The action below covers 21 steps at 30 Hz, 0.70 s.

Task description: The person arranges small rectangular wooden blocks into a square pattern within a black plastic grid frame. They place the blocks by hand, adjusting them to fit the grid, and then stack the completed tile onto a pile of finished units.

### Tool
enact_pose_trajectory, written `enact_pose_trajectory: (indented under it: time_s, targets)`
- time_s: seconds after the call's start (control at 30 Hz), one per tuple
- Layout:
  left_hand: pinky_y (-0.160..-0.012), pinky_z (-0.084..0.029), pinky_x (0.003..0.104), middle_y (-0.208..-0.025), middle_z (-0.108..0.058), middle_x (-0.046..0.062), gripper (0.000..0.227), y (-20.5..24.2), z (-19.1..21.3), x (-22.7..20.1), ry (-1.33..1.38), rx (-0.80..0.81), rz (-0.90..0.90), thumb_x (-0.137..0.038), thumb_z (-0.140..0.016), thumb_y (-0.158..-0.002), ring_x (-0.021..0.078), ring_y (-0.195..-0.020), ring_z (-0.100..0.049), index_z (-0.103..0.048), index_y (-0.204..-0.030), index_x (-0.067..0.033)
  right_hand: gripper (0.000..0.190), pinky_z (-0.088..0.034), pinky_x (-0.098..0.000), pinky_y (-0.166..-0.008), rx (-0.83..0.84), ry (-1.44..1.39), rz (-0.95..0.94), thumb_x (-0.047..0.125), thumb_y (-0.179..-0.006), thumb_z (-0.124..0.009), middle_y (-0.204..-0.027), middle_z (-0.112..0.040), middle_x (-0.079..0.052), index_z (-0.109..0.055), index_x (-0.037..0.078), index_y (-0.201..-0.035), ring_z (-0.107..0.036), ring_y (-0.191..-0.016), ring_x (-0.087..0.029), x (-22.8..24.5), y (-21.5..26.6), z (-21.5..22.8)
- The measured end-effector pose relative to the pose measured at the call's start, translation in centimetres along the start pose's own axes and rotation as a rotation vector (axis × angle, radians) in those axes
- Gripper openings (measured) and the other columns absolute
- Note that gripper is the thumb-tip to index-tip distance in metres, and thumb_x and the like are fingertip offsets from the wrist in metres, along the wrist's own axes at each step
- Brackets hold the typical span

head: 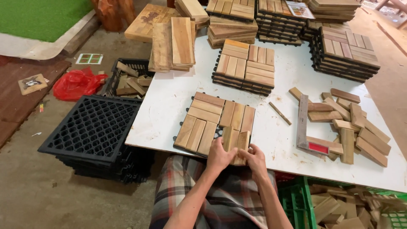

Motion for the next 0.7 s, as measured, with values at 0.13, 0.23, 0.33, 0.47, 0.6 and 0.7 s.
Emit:
enact_pose_trajectory:
  time_s: [0.13,0.23,0.33,0.47,0.6,0.7]
  targets:
    - [-0.093,-0.059,0.055,-0.134,-0.051,0.020,0.075,0.7,-0.6,-1.6,-0.363,0.096,-0.067,-0.044,-0.069,-0.079,0.0455,-0.111,-0.067,-0.050,-0.137,-0.0010,0.050,-0.057,-0.0444,-0.083,0.102,0.364,-0.102,0.036,-0.073,-0.086,-0.106,-0.074,-0.013,-0.077,0.011,-0.116,-0.071,-0.097,-0.028,-5.1,-3.0,0.7]
    - [-0.092,-0.058,0.055,-0.130,-0.051,0.023,0.059,1.4,-0.7,-1.9,-0.486,0.129,-0.102,-0.029,-0.060,-0.088,0.0466,-0.114,-0.064,-0.050,-0.136,0.0041,0.039,-0.054,-0.0434,-0.086,0.111,0.446,-0.062,0.034,-0.074,-0.078,-0.097,-0.073,-0.011,-0.078,0.014,-0.107,-0.070,-0.095,-0.026,-7.0,-3.1,0.7]
    - [-0.093,-0.056,0.054,-0.125,-0.056,0.022,0.052,1.5,0.9,-2.9,-0.421,0.138,-0.105,-0.021,-0.048,-0.091,0.0444,-0.116,-0.061,-0.051,-0.135,0.0051,0.029,-0.052,-0.0441,-0.081,0.080,0.330,-0.032,0.026,-0.079,-0.070,-0.087,-0.068,-0.015,-0.076,0.007,-0.100,-0.064,-0.088,-0.026,-6.1,-2.6,-0.2]
    - [-0.095,-0.054,0.052,-0.117,-0.064,0.019,0.060,0.8,1.9,0.4,-0.265,0.147,0.055,-0.034,-0.039,-0.092,0.0379,-0.118,-0.059,-0.047,-0.142,-0.0015,0.026,-0.053,-0.0472,-0.080,-0.013,-0.006,-0.147,0.020,-0.088,-0.069,-0.094,-0.066,-0.015,-0.074,0.005,-0.109,-0.060,-0.090,-0.027,-3.4,1.1,-0.7]
    - [-0.082,-0.057,0.050,-0.100,-0.072,0.017,0.069,-2.3,-1.7,8.8,0.020,0.201,0.184,-0.041,-0.043,-0.092,0.0236,-0.081,-0.073,-0.044,-0.147,0.0017,0.042,-0.052,-0.0555,-0.087,-0.006,-0.261,-0.202,0.013,-0.092,-0.071,-0.112,-0.064,-0.027,-0.062,-0.003,-0.129,-0.063,-0.100,-0.036,1.4,4.0,-2.2]
    - [-0.049,-0.064,0.037,-0.095,-0.070,0.028,0.048,-0.6,-1.6,6.9,0.323,0.166,0.205,-0.016,-0.059,-0.083,0.0292,-0.059,-0.073,-0.052,-0.124,0.0083,0.049,-0.054,-0.0428,-0.078,0.061,-0.091,-0.094,0.009,-0.074,-0.087,-0.100,-0.064,-0.019,-0.065,0.000,-0.117,-0.061,-0.089,-0.028,4.1,4.1,-2.2]
Point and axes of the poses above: each hand's wrist, its own y-axis away from the middle knuckle, its own z-axis out of the back of the hand, x = y × z, the point moved 6 cm from there along -y, towards the middle knuckle
